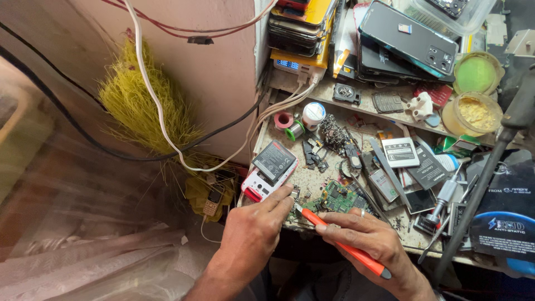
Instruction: The person uses a red utility knife to scrape a small electronic component on a cluttered workbench. They then apply a liquid from a yellow bottle to the component and use a metal tool to manipulate it. Finally, the person sits on the floor and works on a disassembled mobile phone, connecting a small circuit board to the phone's internal components.
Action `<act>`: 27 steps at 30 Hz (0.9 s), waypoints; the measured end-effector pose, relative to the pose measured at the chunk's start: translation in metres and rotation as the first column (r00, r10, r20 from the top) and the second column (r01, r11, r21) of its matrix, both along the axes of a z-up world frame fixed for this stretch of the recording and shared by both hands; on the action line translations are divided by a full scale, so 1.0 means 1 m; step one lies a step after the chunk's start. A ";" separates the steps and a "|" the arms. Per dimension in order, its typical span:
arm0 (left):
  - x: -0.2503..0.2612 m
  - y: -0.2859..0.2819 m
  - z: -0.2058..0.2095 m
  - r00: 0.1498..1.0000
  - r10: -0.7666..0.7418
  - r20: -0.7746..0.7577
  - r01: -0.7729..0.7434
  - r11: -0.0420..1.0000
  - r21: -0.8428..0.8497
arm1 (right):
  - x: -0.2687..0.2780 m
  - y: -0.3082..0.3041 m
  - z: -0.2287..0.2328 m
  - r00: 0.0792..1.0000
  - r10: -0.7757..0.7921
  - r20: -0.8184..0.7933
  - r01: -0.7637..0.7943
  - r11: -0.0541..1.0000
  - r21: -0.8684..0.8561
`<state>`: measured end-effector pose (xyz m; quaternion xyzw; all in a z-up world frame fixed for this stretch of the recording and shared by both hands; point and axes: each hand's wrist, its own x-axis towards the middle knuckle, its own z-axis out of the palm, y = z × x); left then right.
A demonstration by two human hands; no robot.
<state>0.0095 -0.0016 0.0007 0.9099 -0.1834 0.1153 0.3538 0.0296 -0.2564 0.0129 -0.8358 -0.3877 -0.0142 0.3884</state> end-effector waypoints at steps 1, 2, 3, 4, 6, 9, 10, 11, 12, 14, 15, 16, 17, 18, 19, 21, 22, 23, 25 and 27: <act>0.000 0.000 0.000 1.000 -0.002 0.005 0.002 1.000 -0.001 | 0.000 0.000 0.000 1.000 0.010 0.004 -0.010 1.000 -0.003; 0.000 0.000 0.000 1.000 -0.003 0.010 0.003 1.000 -0.002 | 0.001 0.000 0.000 1.000 0.019 0.009 -0.019 1.000 -0.007; 0.000 0.001 0.000 1.000 -0.005 0.015 0.005 1.000 -0.002 | 0.001 0.000 -0.001 0.999 0.029 0.013 -0.029 1.000 -0.009; 0.000 0.001 0.000 1.000 -0.004 0.021 0.004 1.000 -0.010 | 0.001 0.000 -0.001 0.999 0.032 0.015 -0.032 0.999 -0.004; 0.000 0.001 0.000 0.999 -0.002 0.035 0.003 1.000 -0.025 | 0.001 -0.001 -0.001 0.999 0.037 0.019 -0.037 0.999 0.005; 0.000 0.001 0.001 1.000 0.003 0.019 -0.003 1.000 -0.006 | 0.001 -0.001 -0.002 0.998 0.012 0.061 -0.012 1.000 -0.001; 0.000 0.001 0.001 1.000 0.004 0.026 -0.004 1.000 -0.005 | 0.001 -0.001 -0.002 0.998 0.018 0.058 -0.018 1.000 0.002; 0.000 0.001 0.001 0.999 0.003 0.034 -0.003 1.000 -0.005 | 0.001 -0.002 -0.002 0.998 0.022 0.054 -0.022 1.000 0.004; 0.000 0.001 0.001 0.999 0.002 0.041 -0.002 1.000 -0.004 | 0.001 -0.002 -0.002 0.998 0.026 0.050 -0.026 1.000 0.007; 0.000 0.001 0.000 1.000 0.001 0.029 -0.001 1.000 -0.002 | 0.001 -0.002 -0.001 0.998 0.028 0.058 -0.028 1.000 -0.006; 0.000 0.001 0.000 1.000 0.002 0.023 -0.002 1.000 -0.001 | 0.001 -0.002 -0.001 0.998 0.031 0.061 -0.030 0.999 -0.012; 0.000 0.001 0.000 1.000 0.002 0.026 -0.002 1.000 0.000 | 0.001 -0.002 -0.001 0.998 0.033 0.052 -0.033 0.999 -0.012; 0.000 0.001 0.000 1.000 0.001 0.029 -0.001 1.000 0.001 | 0.001 -0.001 0.000 0.999 0.035 0.042 -0.035 0.999 -0.011; 0.000 0.001 0.000 0.999 0.000 0.032 0.000 1.000 0.002 | 0.001 -0.001 0.000 0.999 0.037 0.032 -0.036 0.999 -0.010; 0.000 0.001 0.000 1.000 -0.001 0.031 0.001 1.000 0.004 | 0.001 0.000 0.000 0.999 0.034 0.039 -0.033 0.999 -0.010; 0.000 0.000 0.000 1.000 -0.004 0.028 0.003 1.000 0.009 | 0.000 0.000 0.000 0.998 0.028 0.051 -0.028 1.000 -0.010; 0.000 0.000 0.000 1.000 -0.003 0.025 0.003 1.000 0.008 | 0.000 0.000 0.000 0.999 0.027 0.040 -0.026 0.999 -0.020; 0.000 0.000 0.001 1.000 -0.002 0.022 0.002 1.000 0.007 | 0.001 0.000 0.000 0.999 0.025 0.030 -0.024 0.999 -0.029; 0.001 0.000 0.001 1.000 -0.004 0.021 0.004 1.000 0.004 | 0.002 -0.002 0.000 0.999 0.034 0.018 -0.033 0.998 -0.044; 0.000 0.001 0.002 1.000 -0.008 0.024 0.008 1.000 0.000 | 0.002 -0.004 0.001 0.998 0.055 0.016 -0.054 0.997 -0.056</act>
